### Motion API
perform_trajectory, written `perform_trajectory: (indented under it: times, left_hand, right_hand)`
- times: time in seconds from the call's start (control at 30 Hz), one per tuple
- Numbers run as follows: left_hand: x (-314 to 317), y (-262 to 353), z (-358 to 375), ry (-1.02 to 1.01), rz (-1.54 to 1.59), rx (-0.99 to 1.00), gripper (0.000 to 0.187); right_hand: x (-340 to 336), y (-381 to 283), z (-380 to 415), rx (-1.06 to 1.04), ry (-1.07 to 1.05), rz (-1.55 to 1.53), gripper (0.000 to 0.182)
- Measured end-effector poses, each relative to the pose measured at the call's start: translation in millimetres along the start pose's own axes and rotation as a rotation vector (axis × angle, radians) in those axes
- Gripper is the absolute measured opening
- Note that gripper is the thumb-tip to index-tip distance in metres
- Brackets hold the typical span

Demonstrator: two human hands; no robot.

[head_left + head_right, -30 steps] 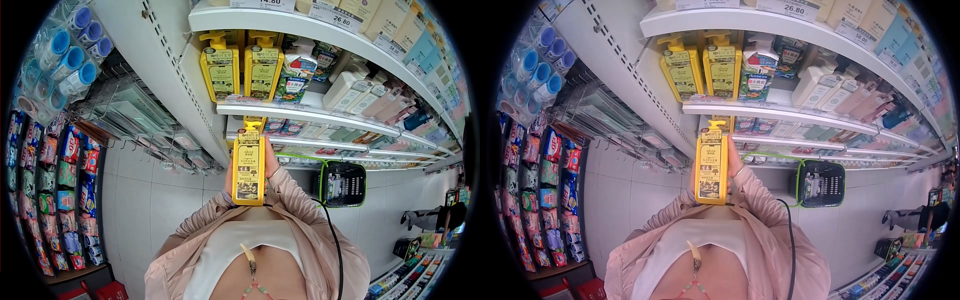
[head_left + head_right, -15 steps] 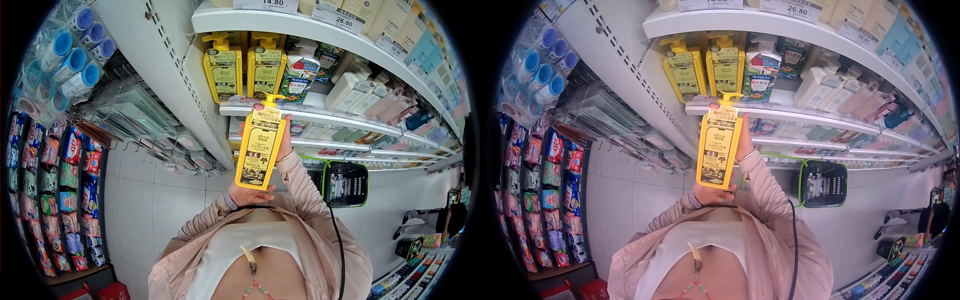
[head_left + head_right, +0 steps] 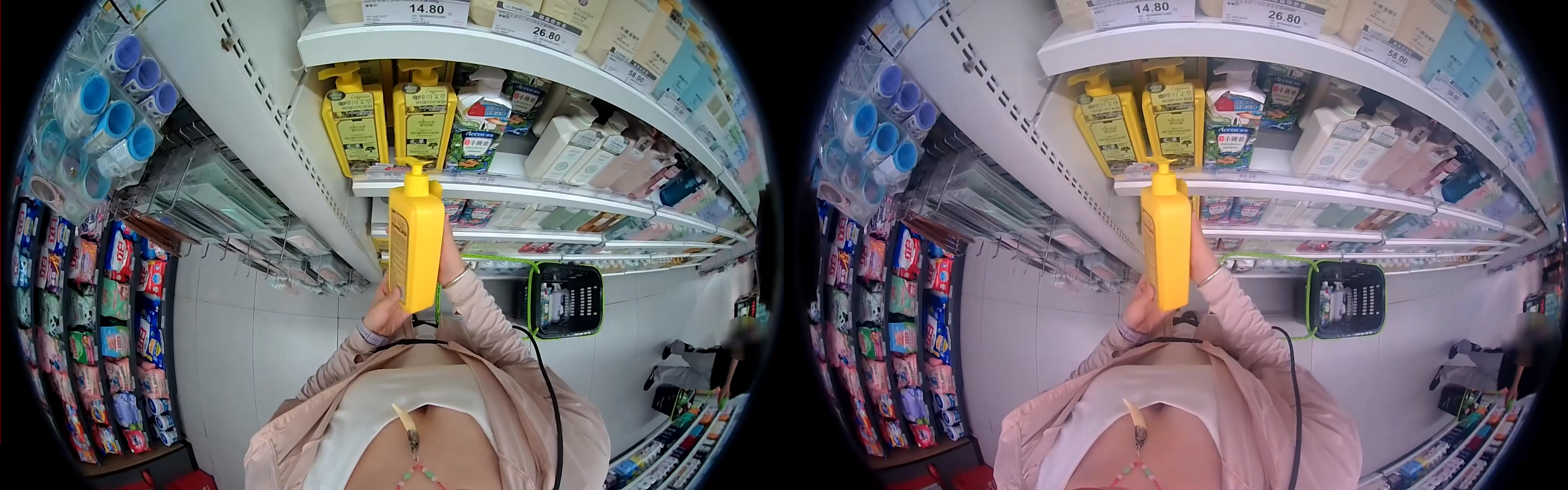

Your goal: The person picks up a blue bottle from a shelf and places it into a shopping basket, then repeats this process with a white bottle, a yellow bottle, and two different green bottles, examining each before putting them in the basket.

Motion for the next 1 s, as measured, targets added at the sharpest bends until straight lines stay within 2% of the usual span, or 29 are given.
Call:
perform_trajectory:
  times: [0.03, 0.07, 0.3, 0.4, 0.47, 0.57, 0.77, 1.0]
  left_hand:
    - [0.1, 3.0, 0.1, 0.060, -0.193, 0.076, 0.050]
    - [-7.9, 2.0, 0.9, 0.084, -0.079, 0.048, 0.060]
    - [-13.4, 3.5, -0.4, 0.162, -0.174, 0.096, 0.062]
    - [-2.1, 11.1, 0.3, 0.149, -0.302, 0.176, 0.058]
    - [10.9, 15.8, -1.0, 0.059, 0.061, 0.148, 0.046]
    - [9.9, 16.1, 1.2, 0.121, 0.112, 0.046, 0.050]
    - [-5.0, 9.1, 2.7, 0.136, 0.025, -0.044, 0.047]
    - [-17.7, 2.5, 5.6, 0.121, -0.052, -0.091, 0.043]
  right_hand:
    - [-0.3, 0.4, 4.1, 0.000, 0.002, -0.001, 0.055]
    - [0.3, 0.7, 9.6, 0.023, -0.008, -0.035, 0.056]
    - [-13.1, 0.5, 12.8, 0.030, 0.064, 0.010, 0.053]
    - [-17.8, -2.8, 12.7, -0.013, 0.117, 0.077, 0.052]
    - [-20.2, -5.4, 13.2, -0.011, 0.114, 0.029, 0.051]
    - [-20.4, -8.6, 14.3, -0.014, 0.136, -0.027, 0.049]
    - [-28.4, -8.8, 13.5, -0.017, 0.119, -0.166, 0.048]
    - [-29.3, -6.8, 16.5, -0.019, 0.113, -0.133, 0.047]
Point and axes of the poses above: each hand's wrist, its own z-axis away from the middle knuckle, its own x-axis out of the palm, y = z × x, the point moved 4 cm from there along -z, towards the middle knuckle, and after that the axes turned 7 degrees about -z, right-handed, at the moved point
